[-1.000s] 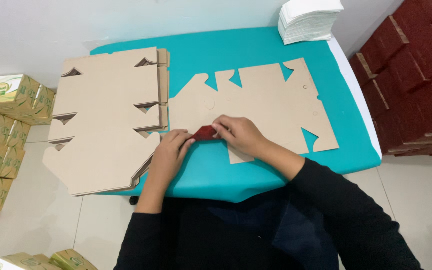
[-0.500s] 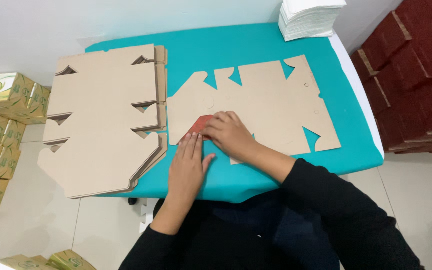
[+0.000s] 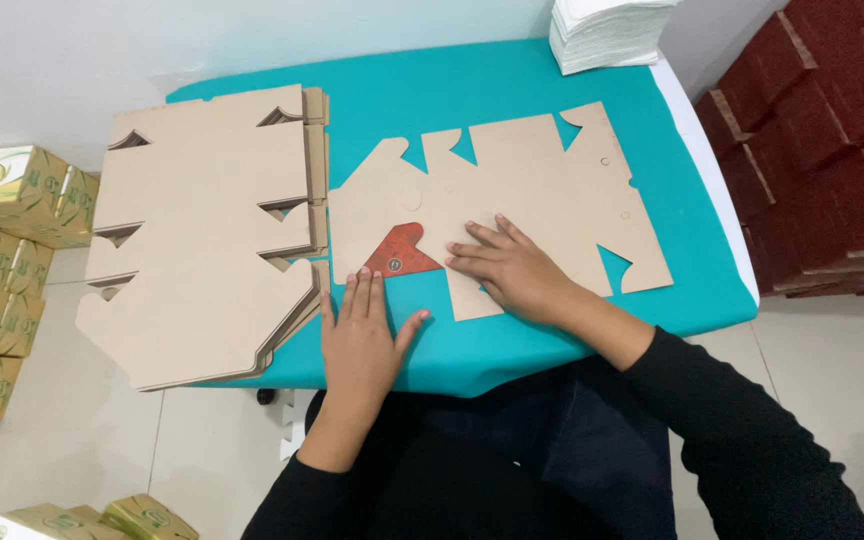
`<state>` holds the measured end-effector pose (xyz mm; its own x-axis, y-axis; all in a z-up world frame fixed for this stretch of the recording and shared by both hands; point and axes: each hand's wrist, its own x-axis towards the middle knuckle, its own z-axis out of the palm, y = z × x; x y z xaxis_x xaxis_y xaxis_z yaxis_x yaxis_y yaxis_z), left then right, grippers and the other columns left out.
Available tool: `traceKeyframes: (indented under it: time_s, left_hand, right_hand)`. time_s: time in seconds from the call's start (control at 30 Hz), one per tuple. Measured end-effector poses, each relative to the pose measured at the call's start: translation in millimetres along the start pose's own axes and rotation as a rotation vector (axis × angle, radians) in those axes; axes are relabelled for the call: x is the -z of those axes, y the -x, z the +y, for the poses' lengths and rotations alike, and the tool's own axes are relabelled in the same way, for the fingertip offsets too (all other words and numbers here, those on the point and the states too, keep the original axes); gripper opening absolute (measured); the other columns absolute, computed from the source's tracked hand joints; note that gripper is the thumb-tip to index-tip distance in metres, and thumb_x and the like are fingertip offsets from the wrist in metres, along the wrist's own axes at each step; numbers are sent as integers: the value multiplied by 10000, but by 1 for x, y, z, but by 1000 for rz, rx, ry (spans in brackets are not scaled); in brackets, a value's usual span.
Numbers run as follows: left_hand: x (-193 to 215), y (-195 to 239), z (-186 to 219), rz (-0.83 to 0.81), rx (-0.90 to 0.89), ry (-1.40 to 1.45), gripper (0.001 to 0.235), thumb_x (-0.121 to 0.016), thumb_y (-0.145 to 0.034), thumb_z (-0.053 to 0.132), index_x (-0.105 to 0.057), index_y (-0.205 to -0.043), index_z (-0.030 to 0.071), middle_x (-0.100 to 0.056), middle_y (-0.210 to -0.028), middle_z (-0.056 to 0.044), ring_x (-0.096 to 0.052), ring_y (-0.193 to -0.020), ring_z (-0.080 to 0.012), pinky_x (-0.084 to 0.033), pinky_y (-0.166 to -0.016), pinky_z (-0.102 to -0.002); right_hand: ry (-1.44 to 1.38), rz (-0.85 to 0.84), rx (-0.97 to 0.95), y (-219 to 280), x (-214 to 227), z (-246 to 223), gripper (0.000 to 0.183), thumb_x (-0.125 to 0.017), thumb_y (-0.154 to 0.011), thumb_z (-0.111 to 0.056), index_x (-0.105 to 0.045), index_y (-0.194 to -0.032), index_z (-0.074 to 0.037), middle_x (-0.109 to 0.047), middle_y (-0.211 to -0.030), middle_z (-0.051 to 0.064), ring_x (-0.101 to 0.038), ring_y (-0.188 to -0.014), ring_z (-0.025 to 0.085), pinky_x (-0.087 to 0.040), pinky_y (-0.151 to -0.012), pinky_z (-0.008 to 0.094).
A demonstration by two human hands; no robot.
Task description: The person folds a flat cardboard piece into a box shape on a teal table. They then place a white tissue inside the assembled box and close the lid.
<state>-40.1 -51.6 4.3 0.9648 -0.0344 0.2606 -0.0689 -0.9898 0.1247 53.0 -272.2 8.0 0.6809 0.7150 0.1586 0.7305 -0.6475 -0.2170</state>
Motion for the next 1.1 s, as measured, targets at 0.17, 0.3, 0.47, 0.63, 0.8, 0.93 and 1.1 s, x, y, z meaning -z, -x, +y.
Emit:
traceKeyframes:
  time_s: [0.17,0.3,0.47,0.63,0.8,0.93,1.1]
  left_hand:
    - [15,-20,10,-5,-178,-26,990,-547,-732,752,-463,-1334,-30,-506,-1311,-226,-435,-1295,-359,-182,-1128,-559]
    - [0,-41,10,-144,-402,123,945,-657,-728,643,-411,-1380,5,-493,-1276,-200,-443,-1281,-395,-389,-1046,-493]
    - [-15,-41,14,-58,-463,26,762,-558,-821,602,-435,-1373,92,-540,-1216,-124,-521,-1203,-387,-479,-941,-509]
    - [-4,-39,16,-39,-446,87,666,-456,-881,587,-475,-1348,112,-574,-1210,-120,-535,-1190,-391,-475,-931,-525]
    - [-1,-36,17,-36,-372,202,785,-456,-843,675,-404,-1375,99,-575,-1178,-151,-518,-1201,-409,-444,-962,-544]
    - [-3,-34,24,-15,-385,164,783,-435,-841,692,-395,-1401,146,-552,-1178,-129,-497,-1214,-426,-425,-973,-577]
    - [-6,-36,34,-105,-302,108,666,-344,-895,672,-563,-1295,186,-540,-1148,-135,-445,-1255,-451,-378,-990,-618]
  right_hand:
    - [-291,-12,-120,18,21,22,548,-645,-835,-336,-512,-1321,-119,-498,-1389,109,-361,-1355,346,-196,-1148,525]
    - [-289,-13,-6,24,24,17,791,-764,-677,-576,-533,-1275,-113,-492,-1383,120,-315,-1369,382,-145,-1148,567]
    - [-195,-10,56,25,23,9,810,-716,-657,-673,-536,-1262,-166,-497,-1379,94,-313,-1370,367,-130,-1130,599]
    - [-117,158,141,24,-4,27,414,-687,-795,-307,-615,-1180,-175,-628,-1216,40,-520,-1239,279,-363,-1067,485]
    - [-253,221,-137,3,-8,32,169,-588,-925,-285,-681,-870,-155,-688,-895,-14,-642,-1003,192,-502,-888,331]
    - [-75,257,-202,-5,-18,33,160,-595,-911,-334,-648,-831,-206,-626,-935,-89,-563,-1031,132,-420,-899,330]
    - [18,356,-132,-2,-33,37,160,-627,-888,-281,-573,-972,-156,-538,-1069,24,-544,-1073,249,-449,-880,397]
